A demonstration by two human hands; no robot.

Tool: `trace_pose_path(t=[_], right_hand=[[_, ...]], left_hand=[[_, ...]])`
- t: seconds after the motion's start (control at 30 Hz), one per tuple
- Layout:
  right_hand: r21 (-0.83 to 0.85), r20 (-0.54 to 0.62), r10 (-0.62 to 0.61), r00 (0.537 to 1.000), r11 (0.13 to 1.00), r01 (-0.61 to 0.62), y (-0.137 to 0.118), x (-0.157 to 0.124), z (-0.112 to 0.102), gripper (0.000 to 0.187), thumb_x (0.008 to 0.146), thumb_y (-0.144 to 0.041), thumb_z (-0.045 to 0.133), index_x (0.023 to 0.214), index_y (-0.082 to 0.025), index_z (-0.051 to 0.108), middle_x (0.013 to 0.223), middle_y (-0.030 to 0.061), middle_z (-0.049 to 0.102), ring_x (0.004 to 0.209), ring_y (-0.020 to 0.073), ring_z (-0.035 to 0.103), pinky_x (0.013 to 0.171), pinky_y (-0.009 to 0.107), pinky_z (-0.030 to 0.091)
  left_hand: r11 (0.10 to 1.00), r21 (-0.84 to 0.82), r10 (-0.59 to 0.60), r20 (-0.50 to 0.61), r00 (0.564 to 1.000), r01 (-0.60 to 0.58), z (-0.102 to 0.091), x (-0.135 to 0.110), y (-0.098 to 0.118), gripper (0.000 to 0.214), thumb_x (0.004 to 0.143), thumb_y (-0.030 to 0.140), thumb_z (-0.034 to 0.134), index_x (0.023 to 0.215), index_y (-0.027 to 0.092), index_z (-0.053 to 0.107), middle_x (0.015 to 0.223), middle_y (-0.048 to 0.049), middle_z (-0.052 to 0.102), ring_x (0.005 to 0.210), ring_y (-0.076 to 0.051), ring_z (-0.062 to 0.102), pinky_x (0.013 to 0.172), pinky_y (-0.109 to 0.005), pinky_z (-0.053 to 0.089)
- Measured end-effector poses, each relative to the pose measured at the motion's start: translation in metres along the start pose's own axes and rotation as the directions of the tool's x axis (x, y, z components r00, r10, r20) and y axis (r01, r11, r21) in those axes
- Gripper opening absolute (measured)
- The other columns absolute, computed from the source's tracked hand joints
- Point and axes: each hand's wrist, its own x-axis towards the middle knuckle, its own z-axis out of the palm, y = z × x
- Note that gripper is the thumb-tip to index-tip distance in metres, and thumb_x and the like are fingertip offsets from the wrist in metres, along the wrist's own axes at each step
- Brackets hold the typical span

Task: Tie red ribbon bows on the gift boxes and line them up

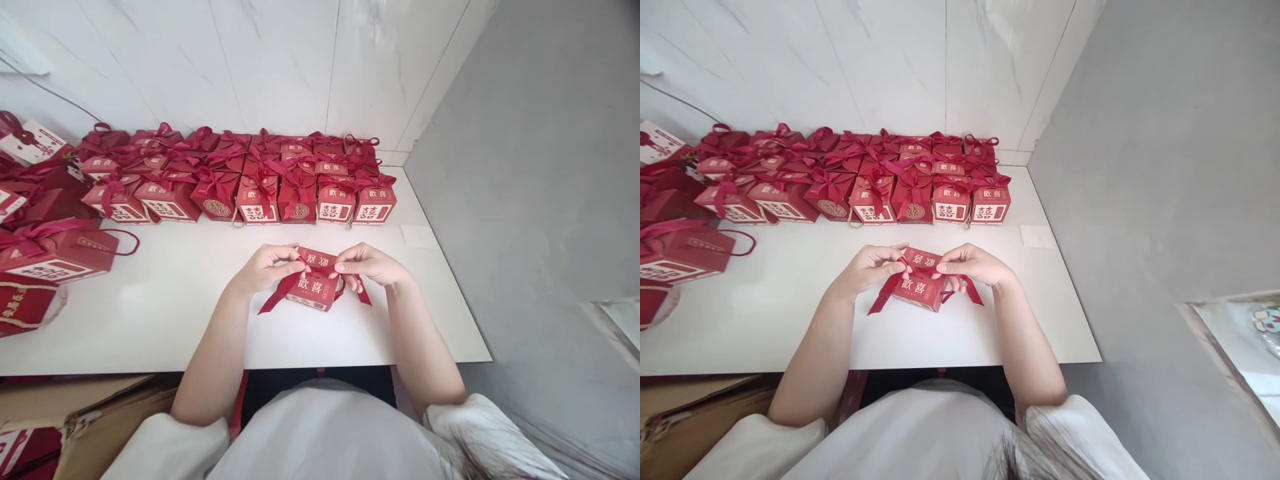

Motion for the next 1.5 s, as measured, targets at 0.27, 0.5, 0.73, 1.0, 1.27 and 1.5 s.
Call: trace_pose_path(t=[0.27, 0.5, 0.73, 1.0, 1.27, 1.5], right_hand=[[-0.385, -0.125, -0.412, 0.903, 0.858, 0.338, -0.006, -0.005, 0.004, 0.013, 0.087, -0.036, 0.072, 0.085, -0.025, 0.079, 0.102, 0.0043, 0.061, 0.092, 0.0164, 0.060, 0.086, 0.034, 0.051], [-0.211, -0.034, -0.504, 0.863, 0.848, 0.487, 0.005, 0.014, 0.009, 0.019, 0.093, -0.037, 0.065, 0.088, -0.024, 0.078, 0.103, 0.0064, 0.073, 0.106, 0.0226, 0.065, 0.108, 0.046, 0.042], [-0.104, -0.042, -0.475, 0.879, 0.877, 0.469, 0.012, 0.020, 0.008, 0.021, 0.092, -0.039, 0.065, 0.090, -0.023, 0.079, 0.099, 0.0064, 0.078, 0.114, 0.0248, 0.065, 0.117, 0.048, 0.030], [-0.219, -0.134, -0.460, 0.878, 0.878, 0.426, 0.011, 0.024, 0.013, 0.029, 0.096, -0.042, 0.059, 0.079, -0.023, 0.071, 0.093, 0.0004, 0.074, 0.093, 0.0164, 0.067, 0.123, 0.043, 0.017], [-0.010, -0.175, -0.447, 0.877, 0.892, 0.452, 0.017, 0.027, 0.014, 0.020, 0.091, -0.040, 0.067, 0.089, -0.024, 0.079, 0.103, 0.0060, 0.069, 0.101, 0.0214, 0.065, 0.097, 0.038, 0.051], [0.038, -0.129, -0.445, 0.886, 0.891, 0.453, 0.018, 0.021, 0.007, 0.010, 0.087, -0.031, 0.074, 0.091, -0.027, 0.082, 0.099, 0.0042, 0.062, 0.100, 0.0188, 0.065, 0.095, 0.038, 0.054]], left_hand=[[0.994, 0.039, 0.106, -0.067, 0.992, -0.104, 0.009, 0.003, -0.007, 0.026, 0.090, 0.040, 0.064, 0.077, 0.018, 0.072, 0.077, 0.0006, 0.073, 0.087, -0.017, 0.069, 0.125, -0.047, 0.023], [0.974, 0.077, 0.222, -0.120, 0.968, -0.214, 0.017, 0.009, -0.010, 0.018, 0.092, 0.034, 0.063, 0.085, 0.021, 0.075, 0.083, -0.0011, 0.075, 0.088, -0.016, 0.068, 0.123, -0.048, 0.025], [0.989, 0.047, 0.141, -0.098, 0.985, -0.137, 0.012, 0.008, -0.018, 0.017, 0.089, 0.035, 0.068, 0.095, 0.023, 0.078, 0.092, -0.0062, 0.074, 0.096, -0.021, 0.066, 0.110, -0.047, 0.041], [0.965, 0.194, 0.208, -0.143, 0.968, -0.179, 0.010, 0.005, -0.005, 0.018, 0.089, 0.035, 0.067, 0.083, 0.020, 0.075, 0.081, -0.0018, 0.070, 0.078, -0.015, 0.064, 0.106, -0.041, 0.045], [0.979, -0.037, 0.193, -0.160, 0.968, -0.201, 0.019, 0.003, -0.007, 0.018, 0.092, 0.032, 0.064, 0.087, 0.018, 0.075, 0.085, -0.0046, 0.076, 0.087, -0.016, 0.070, 0.104, -0.036, 0.047], [0.996, -0.025, 0.080, -0.108, 0.991, -0.084, 0.018, 0.005, -0.006, 0.022, 0.092, 0.036, 0.063, 0.086, 0.017, 0.073, 0.083, -0.0054, 0.072, 0.079, -0.016, 0.067, 0.074, -0.028, 0.054]])
